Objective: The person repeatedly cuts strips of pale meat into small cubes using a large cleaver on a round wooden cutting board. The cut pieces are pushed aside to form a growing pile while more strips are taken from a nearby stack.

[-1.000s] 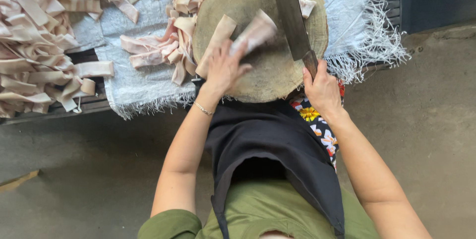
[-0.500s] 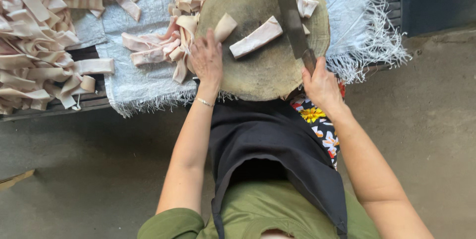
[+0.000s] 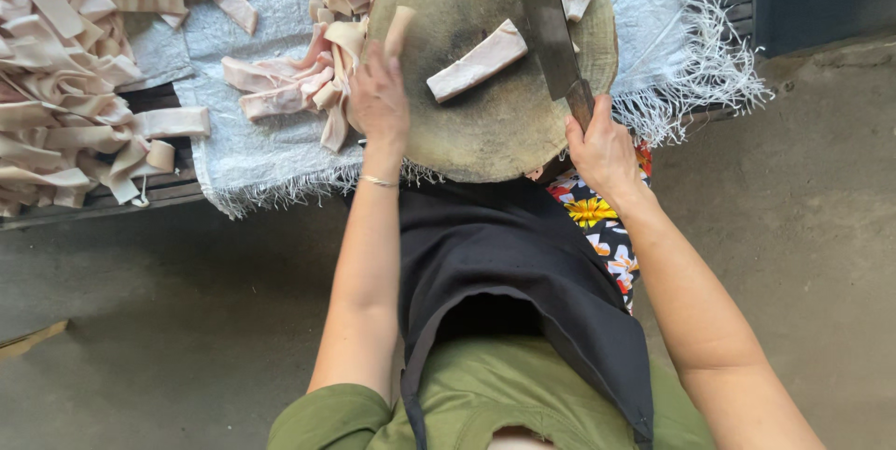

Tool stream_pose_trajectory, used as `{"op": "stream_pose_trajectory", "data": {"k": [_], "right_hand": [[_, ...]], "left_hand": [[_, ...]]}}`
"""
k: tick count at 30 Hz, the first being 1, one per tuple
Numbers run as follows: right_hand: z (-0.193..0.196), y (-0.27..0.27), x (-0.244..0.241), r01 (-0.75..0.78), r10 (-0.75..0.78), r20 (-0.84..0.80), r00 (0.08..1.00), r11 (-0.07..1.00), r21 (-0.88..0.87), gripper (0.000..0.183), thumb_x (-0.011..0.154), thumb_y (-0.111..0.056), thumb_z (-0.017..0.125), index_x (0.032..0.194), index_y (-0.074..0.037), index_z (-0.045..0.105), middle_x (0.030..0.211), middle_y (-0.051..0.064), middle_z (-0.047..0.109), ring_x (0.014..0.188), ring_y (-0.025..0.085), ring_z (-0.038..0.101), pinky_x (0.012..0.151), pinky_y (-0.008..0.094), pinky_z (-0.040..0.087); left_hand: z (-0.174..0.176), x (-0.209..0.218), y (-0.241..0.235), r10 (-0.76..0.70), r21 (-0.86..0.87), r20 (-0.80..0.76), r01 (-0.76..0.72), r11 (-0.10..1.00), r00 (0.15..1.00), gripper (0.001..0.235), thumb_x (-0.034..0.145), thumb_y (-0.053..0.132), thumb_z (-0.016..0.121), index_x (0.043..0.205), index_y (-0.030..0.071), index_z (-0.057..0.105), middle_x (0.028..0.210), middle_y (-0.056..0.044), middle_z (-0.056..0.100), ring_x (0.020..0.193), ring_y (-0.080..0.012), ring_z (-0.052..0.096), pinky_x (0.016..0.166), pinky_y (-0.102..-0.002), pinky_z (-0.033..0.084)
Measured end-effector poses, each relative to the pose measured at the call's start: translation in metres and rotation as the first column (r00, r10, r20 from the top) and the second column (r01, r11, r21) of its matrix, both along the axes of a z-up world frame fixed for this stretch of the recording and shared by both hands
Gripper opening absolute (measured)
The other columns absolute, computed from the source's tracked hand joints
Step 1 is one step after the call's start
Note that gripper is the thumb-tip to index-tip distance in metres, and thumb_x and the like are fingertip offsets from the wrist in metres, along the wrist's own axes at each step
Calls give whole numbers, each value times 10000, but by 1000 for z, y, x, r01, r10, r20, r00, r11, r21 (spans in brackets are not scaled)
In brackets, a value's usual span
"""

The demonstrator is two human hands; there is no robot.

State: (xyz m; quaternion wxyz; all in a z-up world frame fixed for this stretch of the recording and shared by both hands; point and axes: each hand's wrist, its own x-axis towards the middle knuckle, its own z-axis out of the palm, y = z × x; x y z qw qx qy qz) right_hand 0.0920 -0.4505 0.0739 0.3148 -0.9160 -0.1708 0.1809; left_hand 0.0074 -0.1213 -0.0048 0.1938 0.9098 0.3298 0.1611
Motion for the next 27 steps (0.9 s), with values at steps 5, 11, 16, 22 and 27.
{"op": "stream_pose_trajectory", "data": {"k": [5, 11, 16, 22, 27], "right_hand": [[3, -2, 3, 20, -21, 21, 1000, 1000, 15, 405, 1044, -294, 608, 1259, 11, 449, 900, 364, 675, 883, 582, 646, 758, 629, 490], [1, -2, 4, 11, -11, 21, 1000, 1000, -14, 413, 1042, -292, 616, 1248, 21, 441, 866, 358, 673, 850, 579, 646, 744, 623, 493], [29, 8, 4, 62, -64, -125, 990, 998, -19, 401, 1025, -300, 599, 1231, 3, 439, 785, 315, 680, 798, 539, 684, 728, 596, 519], [28, 11, 3, 115, -116, -210, 971, 993, -16, 419, 1008, -307, 595, 1239, 3, 432, 800, 292, 692, 762, 513, 718, 683, 555, 557], [2, 1, -8, 20, -29, 71, 997, 992, 122, 412, 1060, -298, 621, 1299, 13, 495, 876, 310, 705, 850, 527, 686, 685, 550, 535]], "left_hand": [[11, -13, 38, -123, -390, 154, 175, 904, 980, 310, 1082, 206, 504, 1295, 18, 628, 1188, -249, 705, 1117, -387, 696, 938, -440, 530], [10, -4, 53, -66, -350, 229, 145, 925, 971, 222, 1016, 109, 554, 1178, 26, 682, 1083, -228, 725, 1017, -366, 710, 892, -450, 535], [21, -23, 27, -29, 30, 55, 27, 999, 998, 236, 971, 37, 586, 1185, 52, 685, 1040, -201, 646, 979, -385, 640, 878, -483, 507], [40, 1, -37, -127, -182, 6, 126, 975, 992, 347, 953, 269, 738, 1159, 12, 630, 1135, -237, 602, 955, -426, 641, 801, -499, 510], [30, 10, -55, -183, -406, 35, 182, 896, 982, 330, 892, 204, 762, 1094, 10, 586, 1013, -223, 668, 943, -399, 673, 835, -463, 524]]}}
